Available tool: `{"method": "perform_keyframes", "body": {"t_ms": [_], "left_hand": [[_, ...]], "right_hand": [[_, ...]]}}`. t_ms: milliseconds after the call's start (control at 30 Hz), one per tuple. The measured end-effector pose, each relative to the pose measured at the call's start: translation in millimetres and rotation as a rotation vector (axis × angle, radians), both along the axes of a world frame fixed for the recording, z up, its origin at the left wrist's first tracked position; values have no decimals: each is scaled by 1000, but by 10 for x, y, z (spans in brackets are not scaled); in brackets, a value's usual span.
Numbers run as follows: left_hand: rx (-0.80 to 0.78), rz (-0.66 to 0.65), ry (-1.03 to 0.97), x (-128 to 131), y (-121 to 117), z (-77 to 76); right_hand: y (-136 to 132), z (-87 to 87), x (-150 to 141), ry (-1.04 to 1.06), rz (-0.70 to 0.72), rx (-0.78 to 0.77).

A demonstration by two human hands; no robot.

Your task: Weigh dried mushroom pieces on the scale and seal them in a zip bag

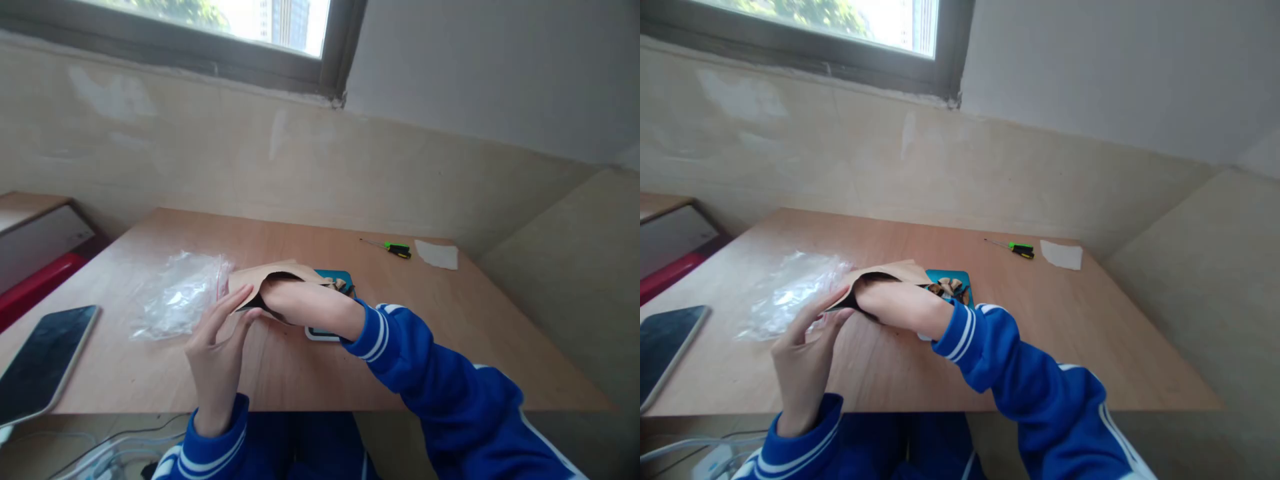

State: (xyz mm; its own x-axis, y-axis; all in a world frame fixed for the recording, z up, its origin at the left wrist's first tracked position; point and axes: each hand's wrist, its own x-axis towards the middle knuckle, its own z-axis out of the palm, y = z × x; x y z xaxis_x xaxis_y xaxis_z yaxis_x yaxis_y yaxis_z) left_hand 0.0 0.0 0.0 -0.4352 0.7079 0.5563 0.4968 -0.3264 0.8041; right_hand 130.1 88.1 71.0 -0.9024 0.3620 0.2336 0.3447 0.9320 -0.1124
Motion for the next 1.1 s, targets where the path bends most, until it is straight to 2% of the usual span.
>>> {"method": "perform_keyframes", "body": {"t_ms": [167,400,533,600,700,767,933,1033,1100], "left_hand": [[4,-4,-2,-13,-3,4],[-7,28,-23,-21,-24,41],[-31,53,-40,-18,-21,62],[-33,60,-40,-21,-13,62],[-36,55,-35,-34,-1,44],[-44,56,-36,-45,4,26],[-58,87,-40,-58,7,10],[-72,92,-49,-52,8,26],[-78,93,-59,-46,8,41]], "right_hand": [[1,-5,22,-56,41,94],[-151,166,59,-158,-18,203],[-213,210,160,-65,-12,246],[-239,205,245,54,13,185],[-290,194,400,330,36,-18],[-323,204,520,498,0,-153],[-202,196,879,922,-248,-363],[80,31,1123,1226,-437,-416],[302,-149,1278,1302,-536,-461]]}}
